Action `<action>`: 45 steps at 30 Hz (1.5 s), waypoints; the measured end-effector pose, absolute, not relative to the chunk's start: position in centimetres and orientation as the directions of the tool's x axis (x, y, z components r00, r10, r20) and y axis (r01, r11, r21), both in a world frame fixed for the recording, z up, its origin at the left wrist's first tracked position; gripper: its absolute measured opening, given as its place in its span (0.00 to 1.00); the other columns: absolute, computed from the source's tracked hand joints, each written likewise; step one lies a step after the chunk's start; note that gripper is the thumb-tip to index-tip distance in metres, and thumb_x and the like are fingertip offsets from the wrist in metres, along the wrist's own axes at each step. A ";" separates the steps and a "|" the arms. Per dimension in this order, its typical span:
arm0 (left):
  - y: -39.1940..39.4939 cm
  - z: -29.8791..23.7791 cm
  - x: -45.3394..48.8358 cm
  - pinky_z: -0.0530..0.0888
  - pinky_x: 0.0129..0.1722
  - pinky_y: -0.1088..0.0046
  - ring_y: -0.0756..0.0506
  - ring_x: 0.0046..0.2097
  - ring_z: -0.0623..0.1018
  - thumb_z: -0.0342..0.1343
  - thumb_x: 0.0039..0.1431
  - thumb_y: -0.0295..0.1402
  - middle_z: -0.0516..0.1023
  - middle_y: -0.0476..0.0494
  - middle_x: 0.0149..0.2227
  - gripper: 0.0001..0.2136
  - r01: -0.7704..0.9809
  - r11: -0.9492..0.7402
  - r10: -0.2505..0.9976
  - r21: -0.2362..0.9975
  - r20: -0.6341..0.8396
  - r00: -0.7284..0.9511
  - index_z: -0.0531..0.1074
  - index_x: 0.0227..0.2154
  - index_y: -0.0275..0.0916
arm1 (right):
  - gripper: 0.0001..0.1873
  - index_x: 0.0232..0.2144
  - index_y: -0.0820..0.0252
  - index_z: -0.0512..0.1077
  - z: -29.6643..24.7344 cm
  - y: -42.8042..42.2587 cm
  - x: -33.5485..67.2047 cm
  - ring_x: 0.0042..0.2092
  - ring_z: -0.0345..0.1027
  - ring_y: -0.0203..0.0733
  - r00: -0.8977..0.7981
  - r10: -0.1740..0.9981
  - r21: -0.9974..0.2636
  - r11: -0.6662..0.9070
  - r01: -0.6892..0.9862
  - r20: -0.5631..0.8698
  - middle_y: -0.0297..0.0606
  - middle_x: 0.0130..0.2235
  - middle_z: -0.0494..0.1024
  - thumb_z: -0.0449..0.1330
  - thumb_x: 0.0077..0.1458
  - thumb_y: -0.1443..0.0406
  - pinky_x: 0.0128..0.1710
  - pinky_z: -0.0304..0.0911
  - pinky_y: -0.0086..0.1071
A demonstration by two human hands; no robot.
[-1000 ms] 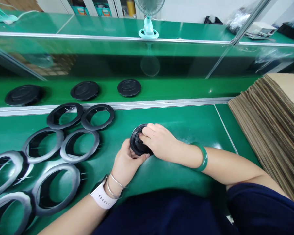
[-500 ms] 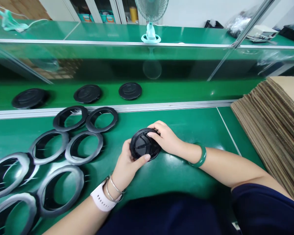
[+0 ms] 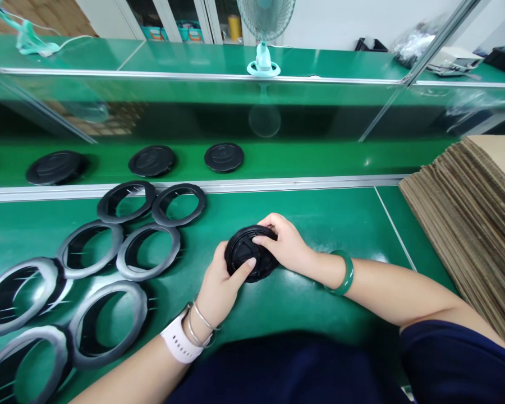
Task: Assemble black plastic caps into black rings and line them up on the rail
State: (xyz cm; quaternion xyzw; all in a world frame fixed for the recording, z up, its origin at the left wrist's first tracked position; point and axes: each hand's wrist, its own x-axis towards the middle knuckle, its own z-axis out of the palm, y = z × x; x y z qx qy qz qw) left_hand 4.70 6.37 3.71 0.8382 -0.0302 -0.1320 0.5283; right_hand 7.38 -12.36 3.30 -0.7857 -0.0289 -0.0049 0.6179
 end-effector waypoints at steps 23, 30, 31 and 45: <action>6.2 3.8 4.6 0.70 0.52 0.62 0.42 0.49 0.74 0.56 0.60 0.47 0.75 0.45 0.46 0.19 0.101 -0.416 -0.164 0.904 -0.184 0.969 0.65 0.48 0.42 | 0.21 0.45 0.59 0.70 5.9 -14.6 8.1 0.46 0.71 0.46 0.903 0.409 -0.960 -0.280 -0.009 -0.128 0.35 0.44 0.76 0.72 0.50 0.69 0.45 0.65 0.38; 5.9 4.1 4.6 0.71 0.51 0.61 0.41 0.49 0.75 0.56 0.60 0.46 0.76 0.44 0.47 0.19 0.113 -0.400 -0.168 0.910 -0.194 0.967 0.65 0.49 0.41 | 0.20 0.44 0.58 0.69 6.2 -14.0 7.5 0.45 0.70 0.48 0.924 0.337 -0.892 -0.452 -0.008 -0.179 0.36 0.43 0.75 0.71 0.51 0.72 0.44 0.64 0.40; 5.8 4.0 4.6 0.71 0.51 0.61 0.41 0.49 0.75 0.56 0.60 0.45 0.76 0.44 0.47 0.19 0.114 -0.393 -0.166 0.912 -0.193 0.967 0.65 0.49 0.41 | 0.20 0.44 0.58 0.69 6.3 -13.8 7.4 0.45 0.69 0.48 0.930 0.321 -0.880 -0.476 -0.007 -0.181 0.37 0.43 0.75 0.70 0.51 0.72 0.44 0.64 0.41; 5.7 4.6 3.9 0.76 0.44 0.62 0.42 0.44 0.79 0.55 0.62 0.43 0.78 0.41 0.45 0.19 0.153 -0.207 -0.234 0.966 -0.201 0.951 0.62 0.51 0.40 | 0.20 0.41 0.59 0.72 5.3 -15.2 9.3 0.44 0.71 0.53 0.872 0.431 -0.946 -0.310 -0.097 -0.231 0.39 0.41 0.78 0.71 0.47 0.58 0.45 0.66 0.44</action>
